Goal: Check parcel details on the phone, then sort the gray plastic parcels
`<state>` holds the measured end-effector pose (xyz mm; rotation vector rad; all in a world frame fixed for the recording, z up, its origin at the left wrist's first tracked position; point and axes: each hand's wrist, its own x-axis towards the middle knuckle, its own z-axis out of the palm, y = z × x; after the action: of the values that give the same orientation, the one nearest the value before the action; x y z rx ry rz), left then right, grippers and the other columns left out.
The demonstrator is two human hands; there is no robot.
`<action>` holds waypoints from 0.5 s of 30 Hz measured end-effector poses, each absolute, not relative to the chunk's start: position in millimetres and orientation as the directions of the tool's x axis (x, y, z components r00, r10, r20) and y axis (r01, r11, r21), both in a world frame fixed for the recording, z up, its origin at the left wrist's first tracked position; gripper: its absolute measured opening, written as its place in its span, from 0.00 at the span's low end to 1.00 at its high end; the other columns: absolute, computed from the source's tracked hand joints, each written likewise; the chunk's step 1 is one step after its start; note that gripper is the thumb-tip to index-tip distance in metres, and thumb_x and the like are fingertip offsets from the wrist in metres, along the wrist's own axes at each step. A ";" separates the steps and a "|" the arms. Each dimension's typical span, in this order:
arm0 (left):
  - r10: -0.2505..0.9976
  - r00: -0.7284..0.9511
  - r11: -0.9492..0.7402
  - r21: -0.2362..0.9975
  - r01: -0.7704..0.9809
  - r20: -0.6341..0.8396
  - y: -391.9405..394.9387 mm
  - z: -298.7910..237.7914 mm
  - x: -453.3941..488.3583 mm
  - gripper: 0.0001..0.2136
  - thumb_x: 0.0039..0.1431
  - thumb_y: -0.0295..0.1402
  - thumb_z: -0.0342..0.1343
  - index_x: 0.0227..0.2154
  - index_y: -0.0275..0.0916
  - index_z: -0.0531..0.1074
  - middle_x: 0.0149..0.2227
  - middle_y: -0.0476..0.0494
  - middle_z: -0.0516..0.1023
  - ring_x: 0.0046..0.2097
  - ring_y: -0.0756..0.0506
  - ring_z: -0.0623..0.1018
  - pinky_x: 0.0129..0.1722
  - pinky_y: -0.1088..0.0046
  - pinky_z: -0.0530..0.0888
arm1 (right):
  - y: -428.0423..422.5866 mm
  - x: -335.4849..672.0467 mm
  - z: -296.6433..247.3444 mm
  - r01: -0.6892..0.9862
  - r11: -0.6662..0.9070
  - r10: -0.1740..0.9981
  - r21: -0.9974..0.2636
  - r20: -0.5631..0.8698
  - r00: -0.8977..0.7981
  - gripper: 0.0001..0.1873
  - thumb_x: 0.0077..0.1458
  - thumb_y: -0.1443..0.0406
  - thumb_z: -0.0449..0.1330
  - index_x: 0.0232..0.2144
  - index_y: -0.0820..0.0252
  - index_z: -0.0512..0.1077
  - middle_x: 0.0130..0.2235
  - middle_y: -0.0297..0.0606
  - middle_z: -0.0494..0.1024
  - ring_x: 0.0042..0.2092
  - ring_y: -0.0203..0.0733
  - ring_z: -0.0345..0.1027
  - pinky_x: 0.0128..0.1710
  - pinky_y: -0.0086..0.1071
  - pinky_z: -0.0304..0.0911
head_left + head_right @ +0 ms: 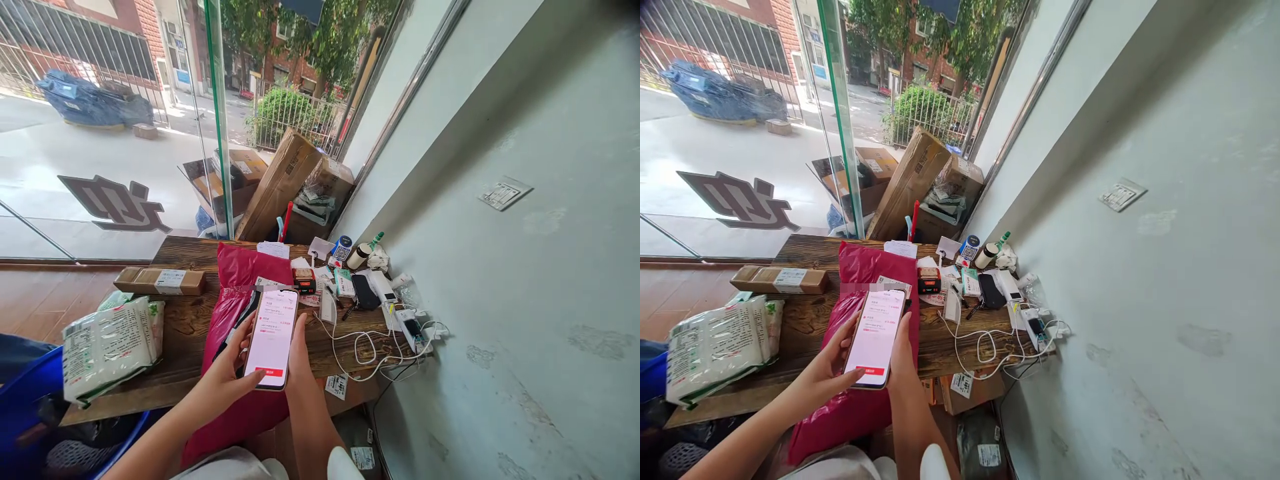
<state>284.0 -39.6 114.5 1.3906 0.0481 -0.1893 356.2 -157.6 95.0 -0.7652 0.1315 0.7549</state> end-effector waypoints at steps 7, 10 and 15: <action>0.020 0.989 0.279 0.951 0.133 -0.145 -10.9 112.5 258.0 0.50 0.50 0.42 0.65 0.67 0.42 0.37 0.69 0.36 0.49 0.66 0.40 0.59 0.59 0.71 0.66 | -122.9 343.3 100.5 -0.679 0.430 0.642 -0.595 -0.327 0.694 0.54 0.40 0.26 0.46 0.47 0.63 0.74 0.36 0.49 0.81 0.41 0.53 0.75 0.43 0.49 0.69; 0.163 0.969 0.375 0.920 0.115 -0.188 11.2 128.6 236.8 0.49 0.44 0.43 0.68 0.65 0.37 0.46 0.64 0.34 0.60 0.61 0.40 0.66 0.54 0.74 0.71 | -98.4 322.8 116.0 -0.709 0.341 0.750 -0.617 -0.276 0.601 0.52 0.37 0.26 0.49 0.44 0.64 0.76 0.36 0.48 0.81 0.38 0.52 0.75 0.43 0.47 0.69; 0.446 0.849 0.370 0.922 0.114 -0.283 64.8 154.7 172.3 0.37 0.35 0.58 0.66 0.42 0.31 0.72 0.25 0.46 0.74 0.23 0.50 0.68 0.19 0.77 0.65 | -41.4 255.6 128.2 -0.739 0.198 0.882 -0.644 -0.212 0.421 0.49 0.36 0.29 0.56 0.45 0.60 0.77 0.36 0.43 0.81 0.34 0.48 0.74 0.39 0.43 0.69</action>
<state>172.3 64.8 154.7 1.1883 0.5464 0.2273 255.6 -41.4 128.2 -0.7580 -0.2226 1.1469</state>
